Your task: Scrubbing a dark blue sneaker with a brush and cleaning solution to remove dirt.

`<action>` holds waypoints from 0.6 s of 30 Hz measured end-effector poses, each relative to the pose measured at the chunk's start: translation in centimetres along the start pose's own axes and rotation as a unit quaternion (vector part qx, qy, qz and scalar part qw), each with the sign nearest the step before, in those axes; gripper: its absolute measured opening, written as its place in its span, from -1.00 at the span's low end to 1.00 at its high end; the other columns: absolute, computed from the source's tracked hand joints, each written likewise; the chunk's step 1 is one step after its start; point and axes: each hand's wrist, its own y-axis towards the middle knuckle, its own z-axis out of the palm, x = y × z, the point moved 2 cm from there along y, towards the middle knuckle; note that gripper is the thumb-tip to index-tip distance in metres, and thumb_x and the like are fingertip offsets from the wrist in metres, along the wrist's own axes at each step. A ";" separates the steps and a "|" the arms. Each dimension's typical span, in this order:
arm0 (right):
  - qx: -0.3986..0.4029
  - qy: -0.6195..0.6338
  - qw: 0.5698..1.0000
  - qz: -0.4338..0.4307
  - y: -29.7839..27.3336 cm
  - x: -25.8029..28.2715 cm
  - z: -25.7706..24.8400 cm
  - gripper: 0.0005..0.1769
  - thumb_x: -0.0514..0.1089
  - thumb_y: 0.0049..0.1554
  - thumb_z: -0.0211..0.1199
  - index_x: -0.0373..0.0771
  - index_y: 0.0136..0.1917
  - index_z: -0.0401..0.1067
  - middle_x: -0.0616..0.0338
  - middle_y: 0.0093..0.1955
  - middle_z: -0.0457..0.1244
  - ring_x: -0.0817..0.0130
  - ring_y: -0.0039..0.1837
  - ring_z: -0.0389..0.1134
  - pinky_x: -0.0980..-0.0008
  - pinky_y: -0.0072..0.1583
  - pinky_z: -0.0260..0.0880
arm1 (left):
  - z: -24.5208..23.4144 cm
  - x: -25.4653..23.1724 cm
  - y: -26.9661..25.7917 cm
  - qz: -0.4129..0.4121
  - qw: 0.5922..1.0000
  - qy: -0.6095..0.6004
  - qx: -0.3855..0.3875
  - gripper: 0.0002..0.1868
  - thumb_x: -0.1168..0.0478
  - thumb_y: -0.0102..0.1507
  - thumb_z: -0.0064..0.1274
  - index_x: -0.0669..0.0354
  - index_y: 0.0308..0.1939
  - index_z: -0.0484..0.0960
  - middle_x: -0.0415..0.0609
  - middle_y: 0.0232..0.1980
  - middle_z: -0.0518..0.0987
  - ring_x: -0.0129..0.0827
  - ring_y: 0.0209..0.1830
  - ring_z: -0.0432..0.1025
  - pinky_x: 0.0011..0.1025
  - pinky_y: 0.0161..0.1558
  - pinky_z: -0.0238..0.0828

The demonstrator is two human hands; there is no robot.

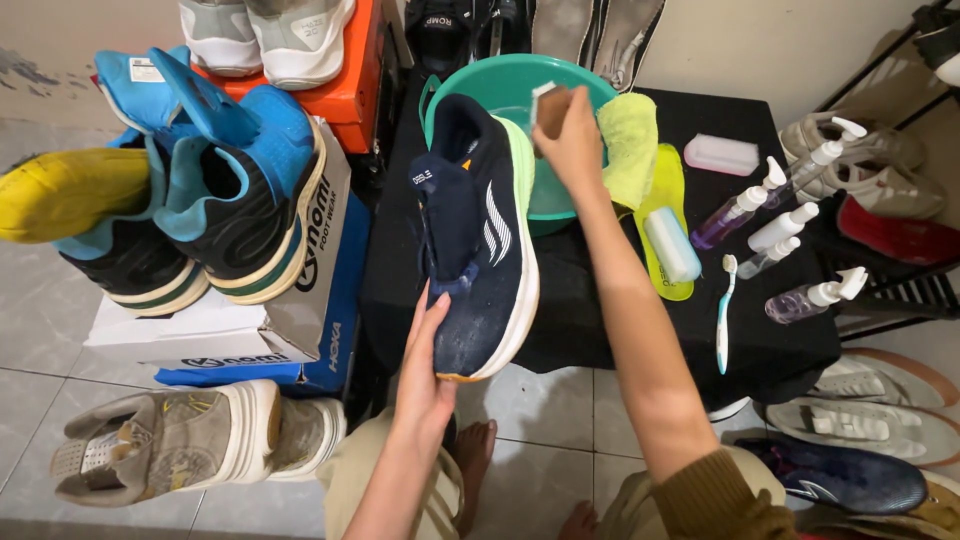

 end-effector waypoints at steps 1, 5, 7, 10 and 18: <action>0.000 0.000 1.000 0.000 -0.1 0.2 -0.1 -0.33 -0.12 0.04 0.51 -0.30 0.19 0.11 -0.16 0.14 0.27 -0.10 0.16 0.40 -0.01 0.13 0.46 | 0.0 0.0 0.0 0.000 1.000 0.000 0.000 -0.32 0.17 0.22 -0.10 0.12 0.46 0.36 0.03 0.43 0.45 -0.29 0.34 0.35 -0.47 0.21 0.25; -0.039 0.014 0.999 -0.001 0.0 0.7 -0.7 -0.36 -0.16 0.07 0.50 -0.32 0.20 0.11 -0.16 0.12 0.26 -0.07 0.14 0.39 0.04 0.15 0.44 | 0.2 0.0 -0.1 0.000 1.000 0.002 0.002 -0.31 0.15 0.21 -0.12 0.10 0.47 0.35 0.02 0.46 0.42 -0.27 0.39 0.32 -0.44 0.27 0.19; -0.044 0.011 0.999 0.001 0.0 0.9 -0.9 -0.36 -0.15 0.08 0.50 -0.31 0.20 0.12 -0.14 0.13 0.25 -0.07 0.16 0.38 0.05 0.16 0.45 | 0.2 0.1 0.0 -0.004 1.000 0.005 -0.002 -0.31 0.14 0.21 -0.13 0.08 0.47 0.35 0.02 0.46 0.42 -0.27 0.38 0.32 -0.44 0.27 0.19; -0.052 0.013 0.999 -0.007 -0.1 1.0 -1.1 -0.39 -0.09 0.10 0.47 -0.33 0.17 0.13 -0.12 0.08 0.26 -0.02 0.08 0.38 0.08 0.11 0.41 | 0.2 0.1 0.0 -0.002 1.000 0.002 -0.002 -0.28 0.12 0.18 -0.11 0.09 0.47 0.34 0.03 0.47 0.41 -0.27 0.38 0.32 -0.44 0.27 0.19; -0.058 0.019 0.998 -0.010 0.0 1.3 -1.2 -0.41 -0.07 0.09 0.46 -0.27 0.16 0.14 -0.08 0.07 0.26 0.00 0.09 0.37 0.11 0.08 0.41 | 0.3 0.0 -0.2 -0.020 1.000 0.010 -0.018 -0.25 0.08 0.13 -0.08 -0.01 0.46 0.36 -0.02 0.52 0.36 -0.21 0.45 0.27 -0.36 0.31 0.15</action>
